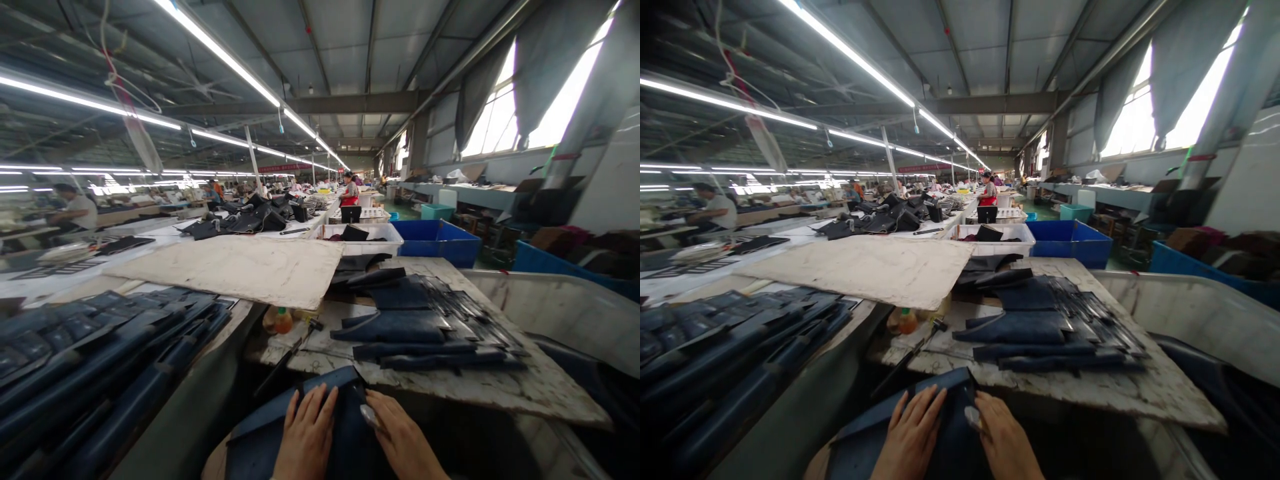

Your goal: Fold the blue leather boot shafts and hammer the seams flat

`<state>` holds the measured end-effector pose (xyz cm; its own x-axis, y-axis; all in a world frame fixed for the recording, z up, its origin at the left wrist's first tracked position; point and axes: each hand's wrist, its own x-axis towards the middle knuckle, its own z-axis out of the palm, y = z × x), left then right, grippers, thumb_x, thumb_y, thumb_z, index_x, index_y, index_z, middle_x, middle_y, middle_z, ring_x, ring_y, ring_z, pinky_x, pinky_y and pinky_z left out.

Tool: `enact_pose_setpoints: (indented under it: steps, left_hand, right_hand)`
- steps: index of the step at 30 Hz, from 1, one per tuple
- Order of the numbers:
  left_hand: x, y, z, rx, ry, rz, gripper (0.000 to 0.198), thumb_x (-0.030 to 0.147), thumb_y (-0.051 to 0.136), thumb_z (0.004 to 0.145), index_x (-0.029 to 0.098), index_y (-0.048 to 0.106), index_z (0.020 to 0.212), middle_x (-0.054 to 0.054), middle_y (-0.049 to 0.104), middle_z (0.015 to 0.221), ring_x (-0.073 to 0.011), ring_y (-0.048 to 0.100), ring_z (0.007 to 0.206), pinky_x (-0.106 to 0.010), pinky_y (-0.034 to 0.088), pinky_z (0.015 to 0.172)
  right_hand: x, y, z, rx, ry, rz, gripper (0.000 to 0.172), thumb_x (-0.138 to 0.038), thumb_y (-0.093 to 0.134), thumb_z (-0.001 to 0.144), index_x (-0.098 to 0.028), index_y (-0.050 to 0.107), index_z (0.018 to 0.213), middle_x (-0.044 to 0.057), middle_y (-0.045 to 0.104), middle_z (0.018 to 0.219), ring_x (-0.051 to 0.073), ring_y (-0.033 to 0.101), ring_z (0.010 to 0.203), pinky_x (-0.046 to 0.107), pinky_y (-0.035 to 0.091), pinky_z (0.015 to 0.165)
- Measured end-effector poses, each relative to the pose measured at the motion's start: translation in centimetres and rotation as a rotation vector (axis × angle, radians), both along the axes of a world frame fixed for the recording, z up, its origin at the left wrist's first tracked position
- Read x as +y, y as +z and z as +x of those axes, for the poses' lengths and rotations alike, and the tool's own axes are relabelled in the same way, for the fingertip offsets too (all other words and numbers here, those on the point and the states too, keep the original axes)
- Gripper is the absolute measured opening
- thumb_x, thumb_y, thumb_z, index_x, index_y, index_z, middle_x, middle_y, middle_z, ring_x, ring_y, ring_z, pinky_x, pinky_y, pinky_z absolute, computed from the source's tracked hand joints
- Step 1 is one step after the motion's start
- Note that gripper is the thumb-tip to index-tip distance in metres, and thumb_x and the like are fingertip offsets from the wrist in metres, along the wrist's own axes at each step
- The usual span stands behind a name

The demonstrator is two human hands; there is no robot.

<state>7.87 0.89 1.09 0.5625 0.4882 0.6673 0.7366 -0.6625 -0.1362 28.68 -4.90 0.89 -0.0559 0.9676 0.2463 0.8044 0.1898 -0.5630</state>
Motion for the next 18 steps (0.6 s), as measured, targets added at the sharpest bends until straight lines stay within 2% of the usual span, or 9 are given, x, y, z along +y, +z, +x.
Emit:
enact_pose_setpoints:
  steps: [4, 6, 9, 12, 15, 18]
  left_hand:
    - [0.1, -0.5, -0.1, -0.049, -0.022, 0.058, 0.042, 0.013, 0.038, 0.084, 0.028, 0.056, 0.118, 0.002, 0.063, 0.115, -0.0117, 0.055, 0.104, -0.028, 0.026, 0.103]
    - [0.0, -0.5, -0.4, -0.073, -0.043, 0.055, 0.037, 0.014, 0.038, 0.084, 0.026, 0.06, 0.112, 0.001, 0.064, 0.113, -0.0128, 0.055, 0.102, -0.029, 0.031, 0.1]
    - [-0.3, 0.0, -0.8, -0.088, 0.009, -0.029, 0.03, 0.015, 0.042, 0.084, 0.023, 0.063, 0.104, -0.002, 0.066, 0.106, -0.0158, 0.058, 0.096, -0.03, 0.041, 0.087]
    - [-0.8, 0.9, -0.5, -0.051, 0.119, -0.188, 0.032, 0.01, 0.044, 0.08, 0.023, 0.064, 0.101, -0.002, 0.067, 0.102, -0.018, 0.059, 0.092, -0.031, 0.045, 0.078]
    - [-1.0, 1.1, 0.5, 0.02, 0.138, -0.28, 0.039, 0.003, 0.043, 0.077, 0.021, 0.064, 0.104, -0.003, 0.067, 0.104, -0.0197, 0.059, 0.095, -0.034, 0.045, 0.082]
    - [-0.8, 0.1, 1.7, 0.067, 0.11, -0.279, 0.045, 0.0, 0.041, 0.075, 0.018, 0.062, 0.11, -0.006, 0.066, 0.11, -0.0214, 0.058, 0.101, -0.036, 0.044, 0.087]
  right_hand:
    - [-0.2, -0.1, 0.2, 0.012, 0.004, 0.008, 0.038, -0.019, 0.043, 0.085, -0.017, 0.057, 0.121, 0.008, 0.055, 0.126, 0.018, 0.05, 0.118, 0.03, 0.039, 0.102]
    - [-0.3, -0.1, 0.3, 0.019, 0.002, 0.014, 0.038, -0.019, 0.043, 0.085, -0.018, 0.058, 0.12, 0.008, 0.056, 0.126, 0.018, 0.05, 0.118, 0.029, 0.039, 0.102]
    - [-0.3, 0.1, 0.3, 0.013, 0.005, 0.018, 0.036, -0.019, 0.043, 0.086, -0.016, 0.058, 0.118, 0.009, 0.056, 0.125, 0.019, 0.051, 0.117, 0.03, 0.041, 0.101]
    - [0.0, 0.6, 0.3, -0.005, 0.014, 0.043, 0.033, -0.016, 0.043, 0.085, -0.016, 0.061, 0.113, 0.009, 0.059, 0.12, 0.019, 0.053, 0.114, 0.031, 0.042, 0.1]
    - [0.3, 1.2, 0.3, -0.029, 0.031, 0.088, 0.03, -0.012, 0.045, 0.082, -0.017, 0.064, 0.105, 0.009, 0.062, 0.114, 0.019, 0.056, 0.108, 0.032, 0.044, 0.097]
    - [0.5, 1.6, 0.3, -0.056, 0.056, 0.109, 0.029, -0.01, 0.045, 0.081, -0.018, 0.066, 0.098, 0.008, 0.065, 0.108, 0.019, 0.059, 0.104, 0.031, 0.046, 0.094]
